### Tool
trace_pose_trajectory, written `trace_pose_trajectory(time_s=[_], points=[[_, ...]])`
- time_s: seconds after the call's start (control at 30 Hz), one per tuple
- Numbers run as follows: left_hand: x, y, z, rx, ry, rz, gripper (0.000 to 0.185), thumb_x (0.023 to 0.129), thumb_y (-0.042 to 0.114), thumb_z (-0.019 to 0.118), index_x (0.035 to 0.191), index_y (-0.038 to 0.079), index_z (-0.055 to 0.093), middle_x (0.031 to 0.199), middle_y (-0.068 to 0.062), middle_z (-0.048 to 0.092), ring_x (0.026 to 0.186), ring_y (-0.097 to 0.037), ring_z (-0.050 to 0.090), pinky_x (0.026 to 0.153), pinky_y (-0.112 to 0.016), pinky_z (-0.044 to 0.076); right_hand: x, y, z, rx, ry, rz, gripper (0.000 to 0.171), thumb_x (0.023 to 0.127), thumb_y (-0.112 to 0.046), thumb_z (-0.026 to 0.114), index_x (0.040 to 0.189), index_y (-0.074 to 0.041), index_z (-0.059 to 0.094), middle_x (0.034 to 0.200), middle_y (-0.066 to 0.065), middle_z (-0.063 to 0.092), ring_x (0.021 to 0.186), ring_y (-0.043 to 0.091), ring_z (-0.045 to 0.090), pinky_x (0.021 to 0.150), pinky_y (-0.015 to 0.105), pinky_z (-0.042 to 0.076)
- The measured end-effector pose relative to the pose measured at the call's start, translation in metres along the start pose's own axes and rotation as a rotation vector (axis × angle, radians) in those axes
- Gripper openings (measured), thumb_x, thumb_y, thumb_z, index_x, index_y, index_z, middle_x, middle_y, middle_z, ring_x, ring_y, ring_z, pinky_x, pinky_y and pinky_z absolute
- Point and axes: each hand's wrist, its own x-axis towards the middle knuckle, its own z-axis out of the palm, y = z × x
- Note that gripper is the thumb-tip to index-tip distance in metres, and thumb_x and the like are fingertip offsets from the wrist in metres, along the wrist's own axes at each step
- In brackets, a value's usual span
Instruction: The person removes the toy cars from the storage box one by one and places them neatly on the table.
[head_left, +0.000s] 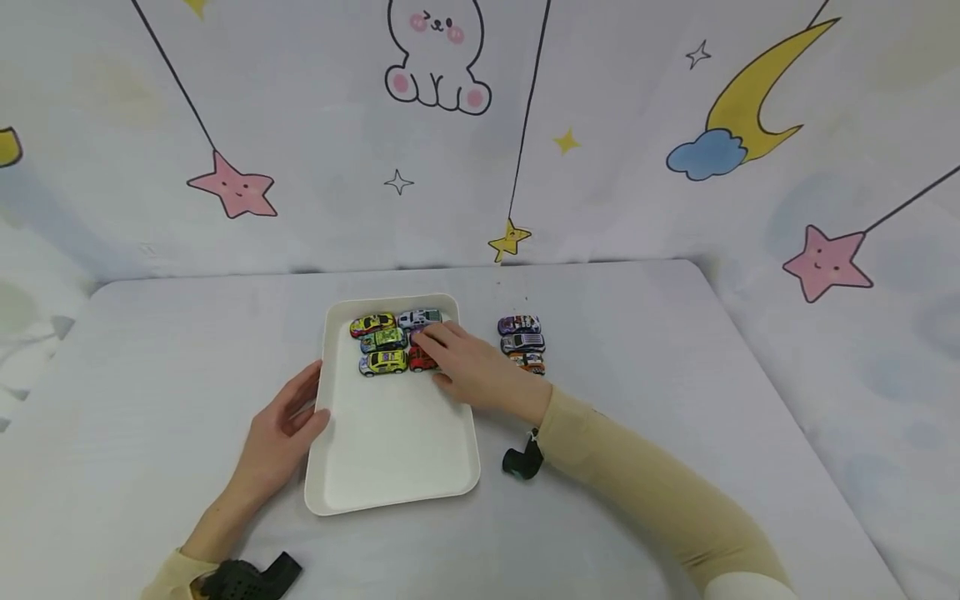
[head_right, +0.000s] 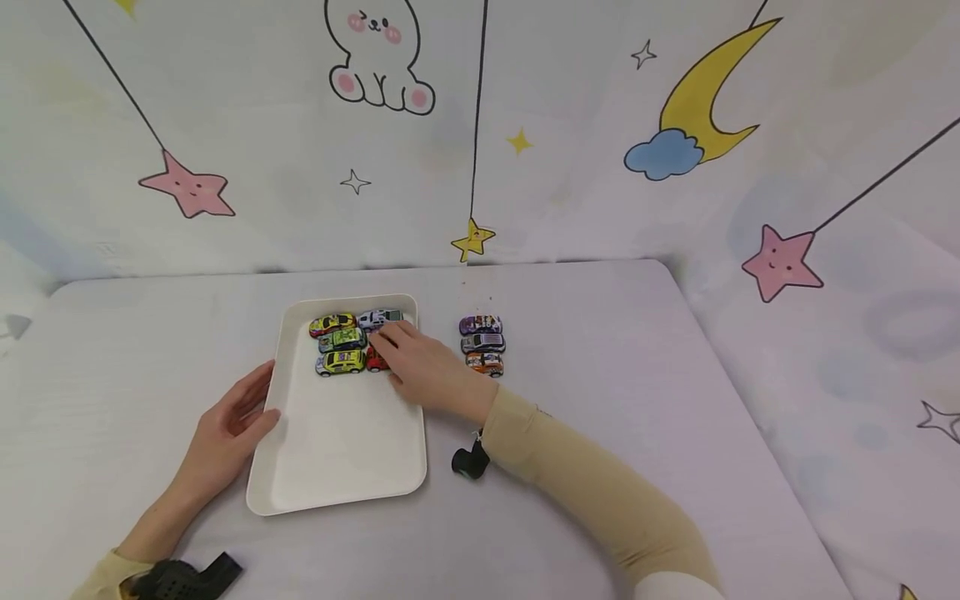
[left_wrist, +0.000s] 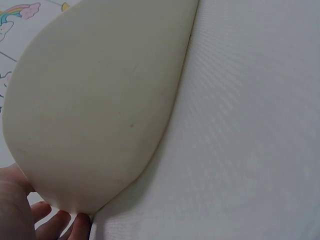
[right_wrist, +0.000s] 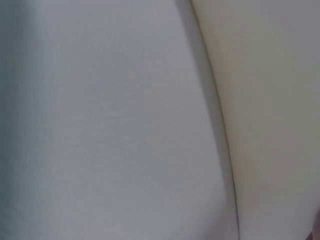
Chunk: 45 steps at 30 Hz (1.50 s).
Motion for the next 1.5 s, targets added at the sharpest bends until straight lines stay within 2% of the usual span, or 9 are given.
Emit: trace_pose_trajectory(time_s=[0.27, 0.5, 0.87, 1.1, 1.5], points=[[-0.0001, 0.0003, 0.0002, 0.009, 0.004, 0.007, 0.061, 0.097, 0.001, 0.060, 0.154, 0.006, 0.037, 0.151, -0.025, 0.043, 0.125, 0.013, 0.046, 0.097, -0.004, 0.043, 0.0051, 0.0017, -0.0007, -0.051, -0.005, -0.027, 0.046, 0.097, -0.010, 0.062, 0.141, -0.001, 0.053, 0.134, 0.011, 0.055, 0.127, 0.025, 0.050, 0.106, 0.033, 0.049], [-0.0004, 0.0026, 0.0006, 0.017, 0.002, 0.004, 0.061, 0.097, 0.001, 0.060, 0.153, 0.004, 0.036, 0.151, -0.026, 0.043, 0.124, 0.014, 0.045, 0.096, -0.004, 0.043, 0.0044, 0.0002, -0.0009, -0.069, -0.021, -0.025, 0.036, 0.099, -0.010, 0.059, 0.135, -0.002, 0.059, 0.125, 0.009, 0.056, 0.115, 0.023, 0.053, 0.097, 0.032, 0.053], [-0.0007, 0.0014, 0.0013, 0.019, 0.004, -0.002, 0.061, 0.097, 0.002, 0.060, 0.154, 0.006, 0.037, 0.152, -0.024, 0.043, 0.124, 0.014, 0.045, 0.096, -0.003, 0.043, 0.0028, -0.0012, 0.0019, -0.070, -0.038, 0.014, 0.034, 0.099, -0.013, 0.061, 0.132, -0.005, 0.060, 0.124, 0.008, 0.057, 0.115, 0.022, 0.055, 0.096, 0.030, 0.055], [-0.0001, 0.0006, 0.0010, 0.020, 0.001, 0.001, 0.062, 0.097, 0.002, 0.060, 0.154, 0.006, 0.036, 0.152, -0.025, 0.043, 0.124, 0.014, 0.045, 0.096, -0.003, 0.043, 0.0027, -0.0021, 0.0031, -0.063, -0.037, 0.015, 0.034, 0.099, -0.014, 0.061, 0.132, -0.006, 0.060, 0.126, 0.007, 0.061, 0.119, 0.022, 0.057, 0.105, 0.031, 0.050], [0.0003, 0.0007, 0.0015, 0.012, 0.007, 0.013, 0.061, 0.097, 0.000, 0.060, 0.153, 0.005, 0.037, 0.151, -0.025, 0.044, 0.124, 0.013, 0.046, 0.096, -0.004, 0.043, 0.0021, -0.0034, 0.0020, -0.008, -0.084, 0.053, 0.037, 0.099, -0.017, 0.062, 0.135, -0.008, 0.058, 0.131, 0.007, 0.061, 0.123, 0.022, 0.057, 0.108, 0.032, 0.048]])
